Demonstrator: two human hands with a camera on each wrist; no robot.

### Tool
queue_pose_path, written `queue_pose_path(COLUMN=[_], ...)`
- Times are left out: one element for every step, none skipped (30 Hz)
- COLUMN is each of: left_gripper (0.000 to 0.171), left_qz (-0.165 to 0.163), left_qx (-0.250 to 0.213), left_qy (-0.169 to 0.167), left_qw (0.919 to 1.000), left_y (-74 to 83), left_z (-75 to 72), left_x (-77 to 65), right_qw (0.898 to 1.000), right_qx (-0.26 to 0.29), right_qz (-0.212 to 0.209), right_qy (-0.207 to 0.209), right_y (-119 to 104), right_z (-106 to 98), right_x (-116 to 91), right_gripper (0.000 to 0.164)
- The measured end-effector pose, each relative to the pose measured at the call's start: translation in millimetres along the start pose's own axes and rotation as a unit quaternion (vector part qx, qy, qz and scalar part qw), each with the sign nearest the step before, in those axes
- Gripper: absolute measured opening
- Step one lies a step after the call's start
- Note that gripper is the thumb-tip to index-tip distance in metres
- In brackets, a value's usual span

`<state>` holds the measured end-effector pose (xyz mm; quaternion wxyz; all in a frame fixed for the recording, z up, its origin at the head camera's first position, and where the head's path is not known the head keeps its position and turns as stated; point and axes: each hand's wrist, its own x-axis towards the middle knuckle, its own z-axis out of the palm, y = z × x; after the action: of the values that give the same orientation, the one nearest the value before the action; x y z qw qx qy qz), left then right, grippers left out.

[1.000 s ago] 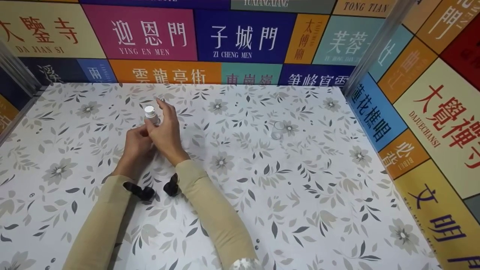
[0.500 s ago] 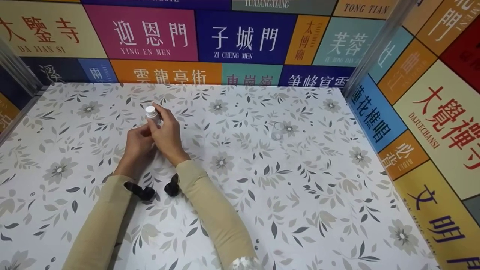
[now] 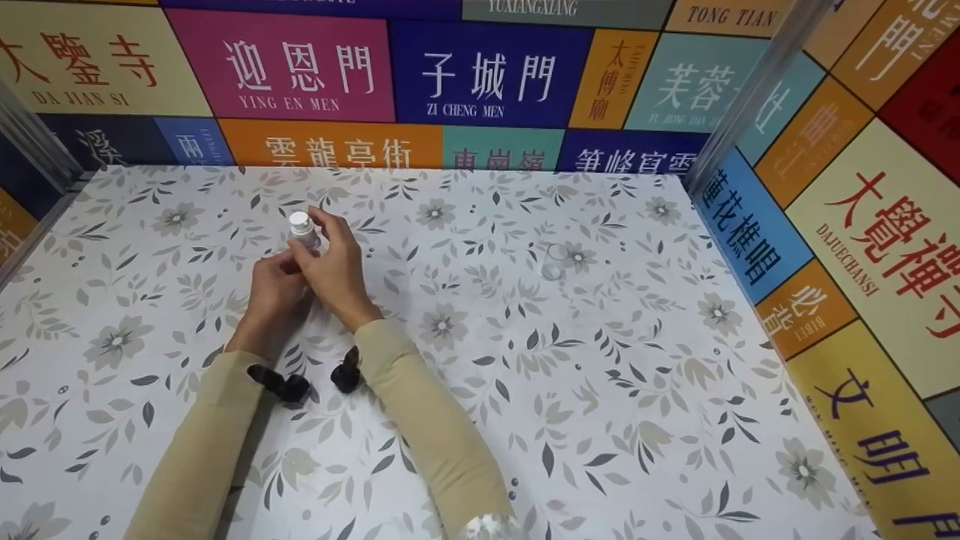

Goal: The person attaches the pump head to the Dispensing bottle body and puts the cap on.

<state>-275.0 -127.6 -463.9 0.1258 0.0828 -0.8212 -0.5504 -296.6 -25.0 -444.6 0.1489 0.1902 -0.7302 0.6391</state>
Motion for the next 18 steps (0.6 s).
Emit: queue_pose_path(left_gripper=[0.035,0.036,0.037,0.037,0.038,0.038,0.038,0.038,0.037,0.036,0.035,0.034,0.034,0.033,0.032,0.033,0.033,0.034], left_qz=[-0.003,-0.005,-0.008,-0.01,-0.01,-0.011,-0.012,-0.011,-0.01,-0.009,-0.008,-0.008,-0.007,-0.006,-0.005,-0.003,-0.001,0.001], left_qx=[-0.003,-0.005,-0.006,-0.006,-0.006,-0.005,-0.005,-0.003,-0.003,-0.001,-0.002,-0.002,-0.002,-0.002,-0.001,0.0,0.0,0.0], left_qy=[-0.001,-0.001,-0.002,-0.003,-0.005,-0.006,-0.006,-0.006,-0.006,-0.005,-0.005,-0.005,-0.005,-0.005,-0.006,-0.006,-0.006,-0.005], left_qw=[1.0,1.0,0.9999,0.9999,0.9999,0.9999,0.9999,0.9999,0.9999,0.9999,1.0,1.0,1.0,1.0,1.0,1.0,1.0,1.0], left_y=[-0.3,-0.6,-0.7,-1.0,-1.2,-1.4,-1.7,-1.8,-1.8,-1.9,-1.8,-1.7,-1.4,-1.1,-1.0,-0.9,-0.9,-1.0], left_z=[0.2,0.5,0.7,0.8,1.0,1.1,1.2,1.4,1.5,1.4,1.4,1.3,1.1,0.9,0.6,0.2,-0.1,-0.6], left_x=[0.5,0.9,1.2,1.4,1.6,1.6,1.8,1.8,1.8,1.9,2.0,2.0,2.1,2.0,2.0,2.0,2.0,2.0], right_qw=[1.0,1.0,1.0,1.0,1.0,1.0,1.0,1.0,1.0,1.0,1.0,0.999,0.999,0.999,0.999,0.999,0.999,0.999], right_qx=[0.005,0.01,0.015,0.019,0.022,0.023,0.025,0.025,0.025,0.025,0.026,0.027,0.028,0.03,0.033,0.036,0.037,0.038], right_qz=[0.001,0.001,0.001,0.001,0.0,-0.001,-0.002,-0.003,-0.003,-0.004,-0.005,-0.006,-0.007,-0.008,-0.009,-0.009,-0.011,-0.01], right_qy=[0.0,-0.001,-0.002,-0.004,-0.006,-0.008,-0.01,-0.013,-0.014,-0.015,-0.016,-0.016,-0.016,-0.015,-0.013,-0.011,-0.009,-0.008], right_y=[-0.5,-0.9,-1.6,-2.2,-2.8,-3.1,-3.1,-2.9,-2.8,-2.4,-2.1,-1.7,-1.3,-1.2,-1.1,-1.1,-0.9,-1.3], right_z=[-0.1,-0.1,-0.2,-0.1,-0.3,-0.5,-0.7,-0.9,-1.2,-1.4,-1.6,-1.6,-1.7,-1.5,-1.3,-1.0,-0.6,-0.1], right_x=[0.0,0.1,0.1,0.1,-0.1,-0.2,-0.1,-0.2,-0.2,-0.3,-0.3,-0.3,-0.3,-0.3,-0.2,0.1,0.5,0.8], right_gripper=[0.048,0.047,0.046,0.046,0.045,0.044,0.044,0.044,0.044,0.043,0.043,0.043,0.042,0.042,0.042,0.042,0.043,0.043])
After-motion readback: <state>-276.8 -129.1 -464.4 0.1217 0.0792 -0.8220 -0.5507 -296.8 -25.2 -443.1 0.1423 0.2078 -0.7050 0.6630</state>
